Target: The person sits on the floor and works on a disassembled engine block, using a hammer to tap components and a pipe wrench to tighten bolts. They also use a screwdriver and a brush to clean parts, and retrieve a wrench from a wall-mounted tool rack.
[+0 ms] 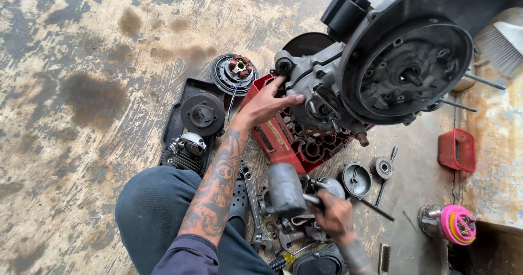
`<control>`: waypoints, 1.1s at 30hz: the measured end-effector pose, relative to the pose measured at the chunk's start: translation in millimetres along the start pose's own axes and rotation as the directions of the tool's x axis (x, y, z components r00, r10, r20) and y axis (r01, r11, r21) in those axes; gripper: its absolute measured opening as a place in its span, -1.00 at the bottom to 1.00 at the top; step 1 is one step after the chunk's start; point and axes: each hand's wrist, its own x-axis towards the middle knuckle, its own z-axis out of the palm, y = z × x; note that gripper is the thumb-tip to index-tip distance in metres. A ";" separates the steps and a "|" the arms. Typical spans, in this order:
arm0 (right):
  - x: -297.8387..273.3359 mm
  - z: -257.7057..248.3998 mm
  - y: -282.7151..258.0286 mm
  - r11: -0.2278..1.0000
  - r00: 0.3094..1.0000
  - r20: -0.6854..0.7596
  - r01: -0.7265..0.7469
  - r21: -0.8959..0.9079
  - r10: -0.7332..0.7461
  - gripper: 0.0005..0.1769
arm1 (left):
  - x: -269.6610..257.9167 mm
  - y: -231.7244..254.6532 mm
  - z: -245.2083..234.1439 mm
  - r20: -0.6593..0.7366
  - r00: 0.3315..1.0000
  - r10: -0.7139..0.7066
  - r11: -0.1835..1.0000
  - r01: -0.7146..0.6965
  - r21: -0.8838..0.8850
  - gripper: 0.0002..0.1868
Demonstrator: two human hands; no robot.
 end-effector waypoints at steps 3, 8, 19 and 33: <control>-24.2 -24.1 -9.2 0.983 0.991 0.003 -0.135 0.128 0.136 -0.83 | -7.4 13.2 -3.5 -0.004 0.999 -0.054 0.997 0.054 0.056 0.43; -123.6 -43.4 19.5 0.795 0.749 0.266 -0.564 -0.224 0.606 -0.69 | -28.8 45.8 -6.5 -0.050 0.992 -0.117 0.960 0.126 0.250 0.11; -195.4 -67.1 44.2 0.257 0.036 0.363 -0.769 -0.585 0.931 -0.40 | -48.0 37.6 34.8 -0.144 0.982 0.123 0.985 -0.103 0.135 0.16; -182.7 -11.7 40.9 0.574 0.312 0.574 -0.737 -0.357 0.757 -0.48 | -37.7 9.1 75.3 -0.211 0.838 0.502 0.861 -0.462 0.213 0.03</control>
